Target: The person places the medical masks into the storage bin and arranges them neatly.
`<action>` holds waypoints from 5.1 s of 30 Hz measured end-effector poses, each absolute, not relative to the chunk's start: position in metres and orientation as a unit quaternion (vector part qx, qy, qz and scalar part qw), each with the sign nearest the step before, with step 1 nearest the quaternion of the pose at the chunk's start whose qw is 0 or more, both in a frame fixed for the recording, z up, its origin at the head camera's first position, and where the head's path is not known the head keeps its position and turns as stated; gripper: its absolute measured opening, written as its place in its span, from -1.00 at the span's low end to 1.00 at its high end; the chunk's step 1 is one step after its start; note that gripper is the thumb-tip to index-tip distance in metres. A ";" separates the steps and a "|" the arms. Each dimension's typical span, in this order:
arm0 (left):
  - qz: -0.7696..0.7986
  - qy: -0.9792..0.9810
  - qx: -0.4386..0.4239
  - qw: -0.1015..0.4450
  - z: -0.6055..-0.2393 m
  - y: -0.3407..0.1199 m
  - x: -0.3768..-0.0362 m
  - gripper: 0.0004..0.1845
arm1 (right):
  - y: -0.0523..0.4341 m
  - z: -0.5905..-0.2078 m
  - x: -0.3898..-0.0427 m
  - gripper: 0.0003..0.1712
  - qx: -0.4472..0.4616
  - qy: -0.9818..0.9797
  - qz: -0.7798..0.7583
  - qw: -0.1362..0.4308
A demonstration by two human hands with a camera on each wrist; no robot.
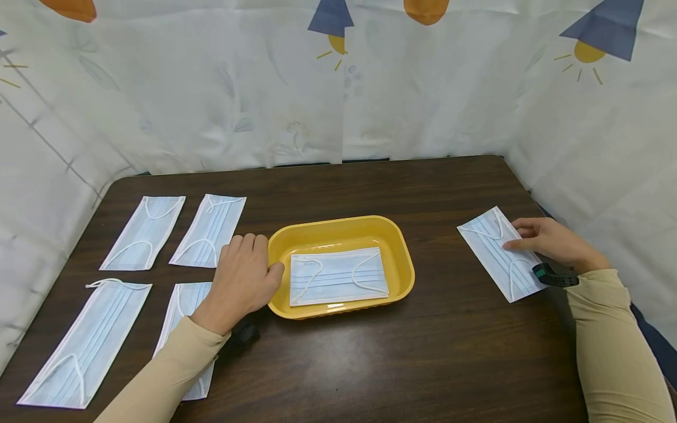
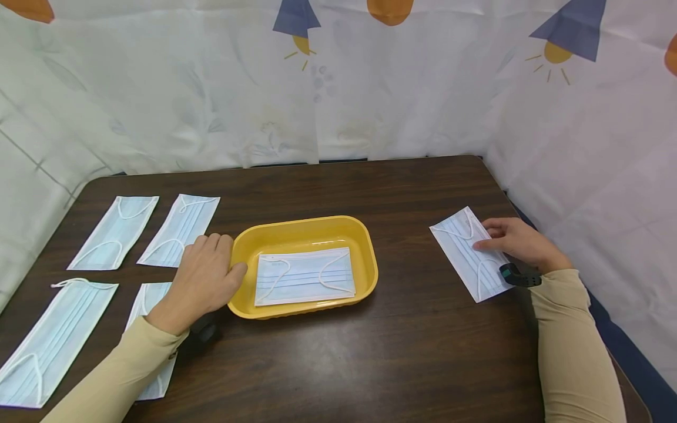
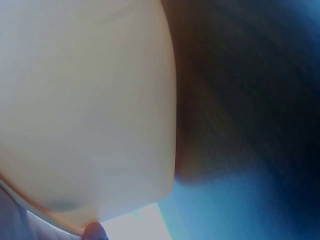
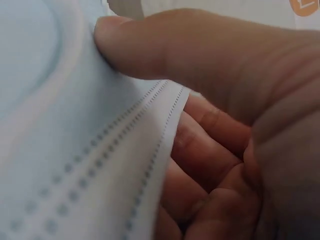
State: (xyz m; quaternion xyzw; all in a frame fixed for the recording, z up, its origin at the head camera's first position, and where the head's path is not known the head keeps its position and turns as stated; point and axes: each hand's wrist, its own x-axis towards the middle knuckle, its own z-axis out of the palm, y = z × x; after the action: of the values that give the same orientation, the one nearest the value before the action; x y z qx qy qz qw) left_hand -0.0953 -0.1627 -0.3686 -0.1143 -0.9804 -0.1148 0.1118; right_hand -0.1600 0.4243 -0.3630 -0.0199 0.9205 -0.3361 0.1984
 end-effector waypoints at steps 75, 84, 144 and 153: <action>-0.104 -0.983 -0.110 0.105 -0.370 -0.164 -0.094 -0.69 | 0.357 -0.326 -0.174 -0.57 -0.051 0.891 -0.425 0.150; -0.104 -0.983 -0.107 0.104 -0.370 -0.165 -0.093 -0.69 | 0.337 -0.313 -0.178 -0.60 -0.071 0.900 -0.408 0.138; -0.105 -0.985 -0.101 0.097 -0.370 -0.163 -0.092 -0.66 | 0.217 -0.259 -0.196 -0.61 -0.165 0.849 -0.469 0.178; -0.109 -0.984 -0.103 0.100 -0.371 -0.164 -0.093 -0.67 | 0.194 -0.267 -0.195 -0.69 -0.193 0.863 -0.421 0.204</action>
State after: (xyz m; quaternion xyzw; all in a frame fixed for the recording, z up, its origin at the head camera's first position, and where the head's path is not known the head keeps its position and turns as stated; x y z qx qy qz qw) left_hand -0.0929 -0.1645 -0.3706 -0.1027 -0.9837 -0.1090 0.0998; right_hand -0.1953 0.1938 -0.2668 -0.1932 0.8626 -0.4208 0.2039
